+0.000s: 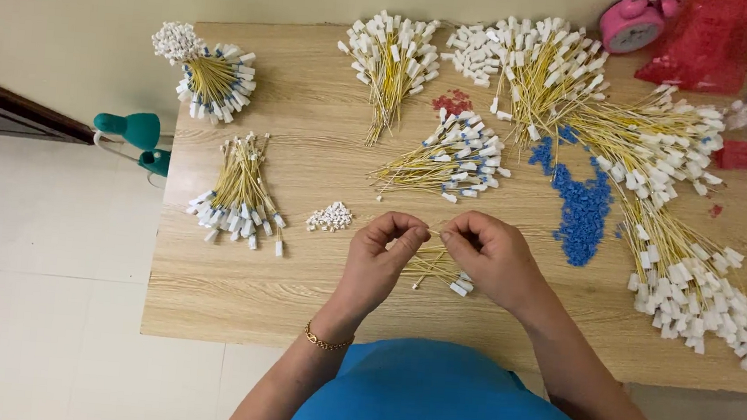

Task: Assembling small white plastic connector housings onto thin metal wires.

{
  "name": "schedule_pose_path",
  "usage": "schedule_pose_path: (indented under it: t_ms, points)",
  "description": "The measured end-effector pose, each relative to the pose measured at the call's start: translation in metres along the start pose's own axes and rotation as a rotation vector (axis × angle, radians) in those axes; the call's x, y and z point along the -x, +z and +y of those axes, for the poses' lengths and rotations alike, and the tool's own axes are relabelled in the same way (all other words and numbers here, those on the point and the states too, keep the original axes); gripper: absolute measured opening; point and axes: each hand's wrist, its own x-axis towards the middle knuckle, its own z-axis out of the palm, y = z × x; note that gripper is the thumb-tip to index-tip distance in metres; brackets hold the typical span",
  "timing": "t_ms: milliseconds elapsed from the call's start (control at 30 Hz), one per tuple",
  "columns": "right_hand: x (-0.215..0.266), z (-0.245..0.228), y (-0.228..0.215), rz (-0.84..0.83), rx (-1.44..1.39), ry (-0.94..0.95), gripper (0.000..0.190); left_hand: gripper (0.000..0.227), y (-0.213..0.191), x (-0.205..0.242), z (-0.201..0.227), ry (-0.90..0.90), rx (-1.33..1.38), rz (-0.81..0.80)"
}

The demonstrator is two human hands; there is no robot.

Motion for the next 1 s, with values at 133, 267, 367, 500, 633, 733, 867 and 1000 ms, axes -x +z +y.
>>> schedule_pose_path:
  t_ms: [133, 267, 367, 500, 633, 733, 867, 1000]
  points:
    - [0.001, -0.004, 0.003, 0.022, -0.051, -0.065, 0.014, 0.013, 0.003, 0.002, -0.014, -0.066, 0.044, 0.038]
    - [-0.005, 0.005, 0.003, 0.036, -0.072, -0.116, 0.012, 0.013, 0.008, 0.000, -0.011, -0.101, 0.197, 0.020]
    - [-0.008, 0.015, 0.002, 0.035, -0.084, -0.023, 0.012, 0.016, 0.009, 0.000, -0.011, -0.141, 0.248, 0.023]
    - [-0.009, 0.022, 0.003, 0.029, -0.179, -0.030, 0.013, 0.016, 0.005, -0.001, -0.024, -0.106, 0.235, -0.004]
    - [-0.009, 0.022, 0.003, 0.030, -0.160, -0.041, 0.013, 0.017, 0.009, 0.000, -0.007, -0.150, 0.225, 0.012]
    - [-0.009, 0.016, 0.003, 0.015, -0.150, -0.018, 0.015, 0.015, 0.008, -0.001, -0.011, -0.146, 0.250, 0.016]
    - [-0.009, 0.017, 0.003, 0.015, -0.089, -0.029, 0.016, 0.014, 0.008, 0.000, -0.013, -0.131, 0.229, 0.010]
    - [-0.010, 0.020, 0.005, 0.003, -0.121, -0.001, 0.016, 0.014, 0.009, 0.002, -0.013, -0.141, 0.258, 0.014]
